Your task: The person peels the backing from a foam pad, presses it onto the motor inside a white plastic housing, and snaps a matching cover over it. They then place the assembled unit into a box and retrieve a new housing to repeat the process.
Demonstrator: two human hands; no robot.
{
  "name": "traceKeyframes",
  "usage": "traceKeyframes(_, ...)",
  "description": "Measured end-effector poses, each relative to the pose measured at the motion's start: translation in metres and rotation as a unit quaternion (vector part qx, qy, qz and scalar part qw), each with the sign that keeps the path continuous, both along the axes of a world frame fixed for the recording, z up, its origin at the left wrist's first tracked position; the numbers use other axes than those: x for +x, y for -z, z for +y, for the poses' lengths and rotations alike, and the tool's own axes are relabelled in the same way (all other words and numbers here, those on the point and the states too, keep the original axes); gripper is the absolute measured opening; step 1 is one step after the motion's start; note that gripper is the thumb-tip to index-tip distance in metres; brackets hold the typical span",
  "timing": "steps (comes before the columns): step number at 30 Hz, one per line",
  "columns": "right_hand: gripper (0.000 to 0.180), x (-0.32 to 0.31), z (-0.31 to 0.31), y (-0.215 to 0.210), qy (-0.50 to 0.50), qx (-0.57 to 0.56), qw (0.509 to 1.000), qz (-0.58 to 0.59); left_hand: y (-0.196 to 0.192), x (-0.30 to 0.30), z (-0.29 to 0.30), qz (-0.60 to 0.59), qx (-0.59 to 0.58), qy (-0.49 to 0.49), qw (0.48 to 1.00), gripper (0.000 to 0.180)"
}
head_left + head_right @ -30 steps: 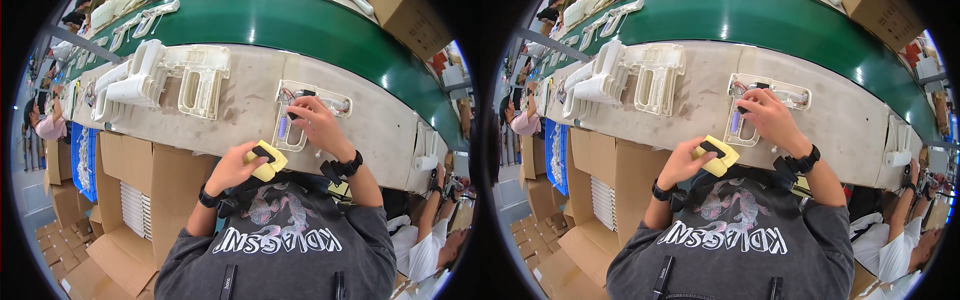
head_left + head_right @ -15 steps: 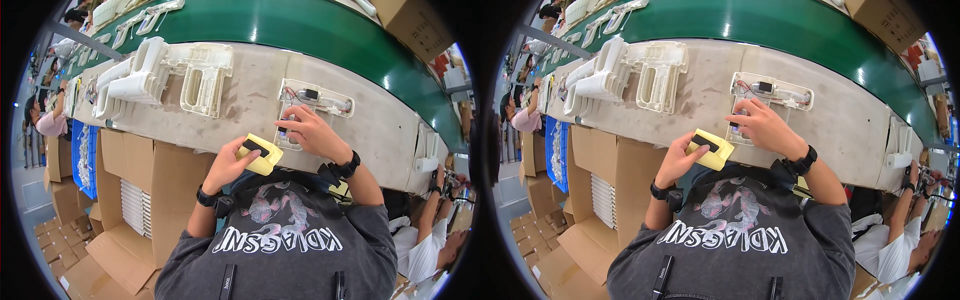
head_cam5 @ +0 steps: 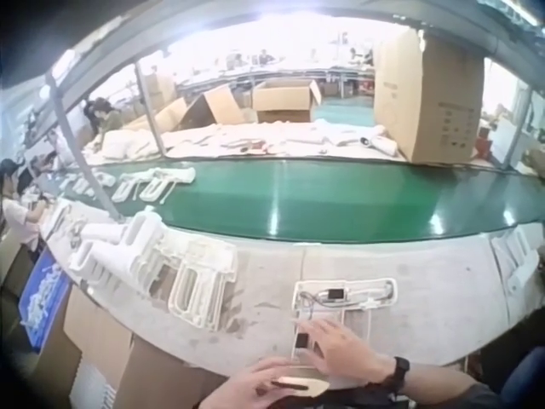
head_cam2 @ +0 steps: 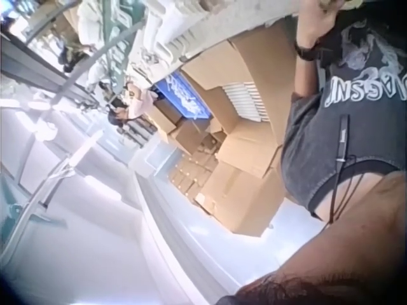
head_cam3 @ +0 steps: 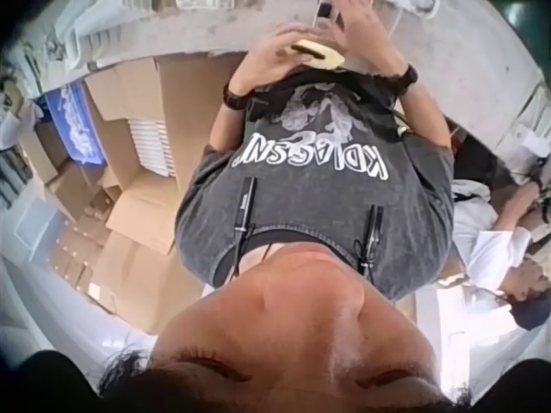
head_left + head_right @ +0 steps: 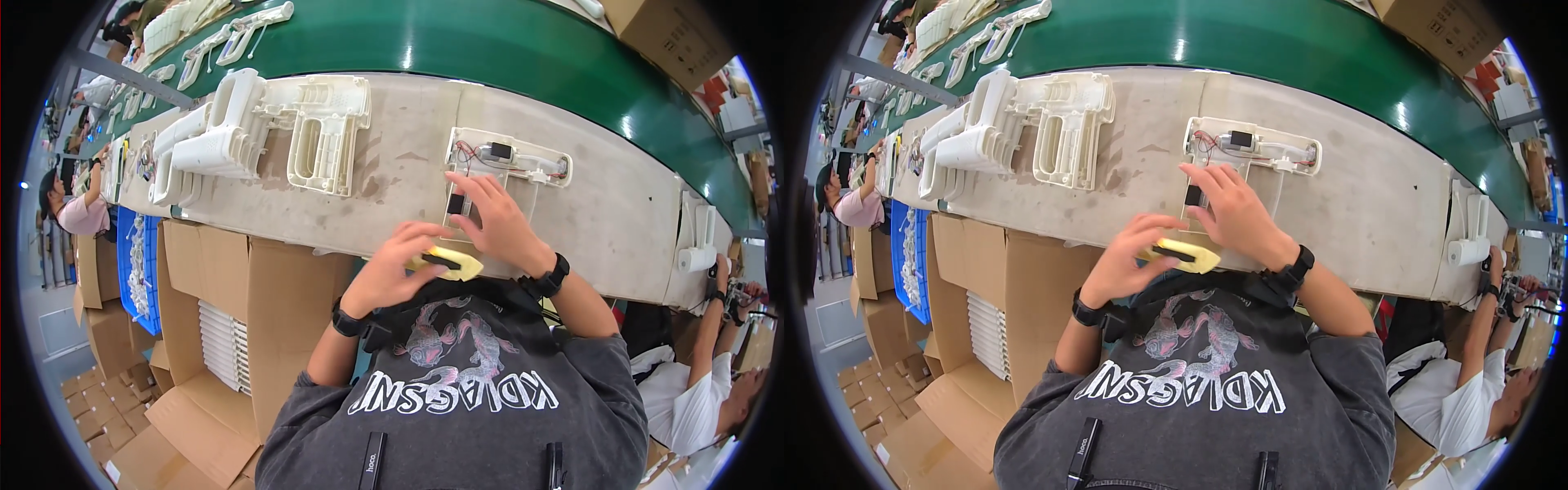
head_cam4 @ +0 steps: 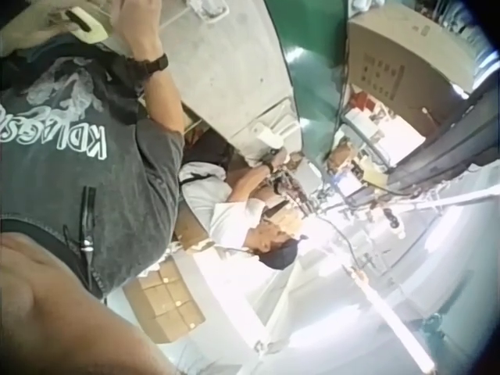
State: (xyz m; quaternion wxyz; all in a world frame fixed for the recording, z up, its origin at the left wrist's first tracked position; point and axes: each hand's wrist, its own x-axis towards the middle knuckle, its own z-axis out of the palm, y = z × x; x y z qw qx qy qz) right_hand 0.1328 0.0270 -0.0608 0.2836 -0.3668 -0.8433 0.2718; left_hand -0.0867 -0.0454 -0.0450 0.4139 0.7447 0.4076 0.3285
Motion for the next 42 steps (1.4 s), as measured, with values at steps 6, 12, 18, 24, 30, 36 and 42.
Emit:
traceKeyframes(6, 0.061, 0.003, 0.004, 0.007, 0.029, -0.074, 0.992, 0.099, 0.014, 0.016, -0.001, 0.032, 0.053, 0.013, 0.998, 0.025)
traceKeyframes(12, 0.041, -0.003, 0.003, 0.003, 0.057, -0.119, 0.987, 0.096, 0.016, 0.018, 0.000, 0.108, 0.075, -0.007, 0.991, 0.019)
traceKeyframes(18, 0.031, -0.006, 0.001, 0.007, 0.075, -0.109, 0.987, 0.095, 0.021, 0.016, 0.003, 0.123, 0.125, 0.006, 0.985, 0.022)
traceKeyframes(24, 0.029, -0.002, 0.011, 0.007, 0.070, -0.273, 0.951, 0.129, 0.022, 0.016, 0.003, 0.144, 0.127, 0.011, 0.981, 0.020)
traceKeyframes(30, 0.032, 0.009, 0.022, -0.007, 0.048, -0.275, 0.947, 0.159, 0.021, 0.014, 0.005, 0.146, 0.133, 0.022, 0.980, 0.019)
traceKeyframes(36, 0.037, 0.004, 0.002, -0.006, 0.053, -0.074, 0.994, 0.054, 0.021, 0.014, 0.004, 0.135, 0.132, 0.011, 0.982, 0.020)
traceKeyframes(42, 0.039, 0.003, 0.005, -0.001, 0.042, -0.048, 0.997, 0.041, 0.021, 0.013, 0.005, 0.122, 0.123, 0.020, 0.985, 0.021)
